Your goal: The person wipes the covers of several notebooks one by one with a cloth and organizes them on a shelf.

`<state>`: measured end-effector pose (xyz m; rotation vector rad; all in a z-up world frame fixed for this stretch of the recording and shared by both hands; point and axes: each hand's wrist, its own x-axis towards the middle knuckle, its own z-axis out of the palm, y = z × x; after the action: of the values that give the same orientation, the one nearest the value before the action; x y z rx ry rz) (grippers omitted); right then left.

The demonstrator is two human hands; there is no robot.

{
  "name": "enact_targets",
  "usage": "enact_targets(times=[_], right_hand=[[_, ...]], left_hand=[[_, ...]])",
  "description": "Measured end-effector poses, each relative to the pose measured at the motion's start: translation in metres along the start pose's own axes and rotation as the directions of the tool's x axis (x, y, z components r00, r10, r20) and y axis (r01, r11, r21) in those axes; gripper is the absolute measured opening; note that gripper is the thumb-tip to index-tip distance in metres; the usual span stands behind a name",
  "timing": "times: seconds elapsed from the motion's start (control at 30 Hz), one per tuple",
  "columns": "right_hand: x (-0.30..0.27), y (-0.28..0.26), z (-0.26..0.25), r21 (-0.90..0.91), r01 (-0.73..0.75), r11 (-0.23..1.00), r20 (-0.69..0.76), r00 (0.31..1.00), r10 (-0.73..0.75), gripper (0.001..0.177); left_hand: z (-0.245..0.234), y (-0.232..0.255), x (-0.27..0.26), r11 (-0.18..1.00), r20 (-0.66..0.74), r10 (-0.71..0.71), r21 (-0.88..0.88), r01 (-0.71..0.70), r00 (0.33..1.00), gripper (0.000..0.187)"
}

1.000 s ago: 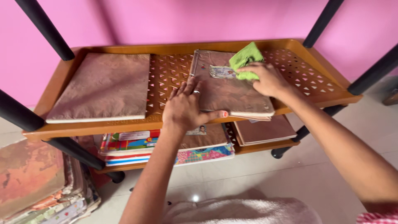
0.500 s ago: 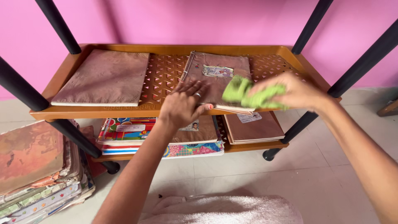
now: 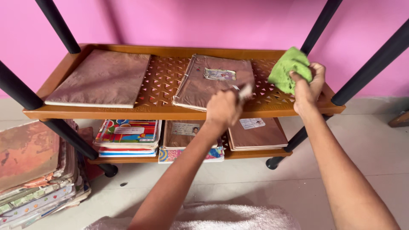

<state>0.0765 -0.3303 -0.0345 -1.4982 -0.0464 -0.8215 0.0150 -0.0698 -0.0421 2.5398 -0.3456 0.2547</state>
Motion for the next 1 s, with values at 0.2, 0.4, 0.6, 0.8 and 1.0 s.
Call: enact_targets(times=[0.2, 0.4, 0.6, 0.8, 1.0], right_hand=[[0.014, 0.018, -0.014, 0.159, 0.004, 0.987, 0.009, 1.0, -0.005, 0.054], [0.01, 0.019, -0.013, 0.178, -0.029, 0.984, 0.022, 0.999, 0.026, 0.062], [0.008, 0.01, -0.013, 0.08, -0.058, 0.995, 0.017, 0.998, 0.057, 0.078], [0.003, 0.002, 0.001, -0.175, 0.012, 0.985, 0.192, 0.981, 0.022, 0.063], [-0.004, -0.003, 0.011, -0.409, 0.081, 0.909, 0.345, 0.936, 0.072, 0.049]], left_hand=[[-0.041, 0.011, 0.024, 0.239, -0.053, -0.447, -0.969, 0.062, 0.893, 0.065], [-0.071, 0.012, 0.031, -0.707, 0.059, -0.339, -0.675, -0.212, 0.939, 0.074], [-0.029, -0.038, 0.028, -0.345, -0.005, -0.472, -0.919, -0.19, 0.882, 0.063], [-0.066, -0.103, -0.004, 0.908, -0.336, -0.149, -0.419, -0.007, 0.93, 0.093], [-0.088, -0.106, -0.025, 0.995, -0.05, 0.012, 0.1, -0.007, 0.999, 0.048]])
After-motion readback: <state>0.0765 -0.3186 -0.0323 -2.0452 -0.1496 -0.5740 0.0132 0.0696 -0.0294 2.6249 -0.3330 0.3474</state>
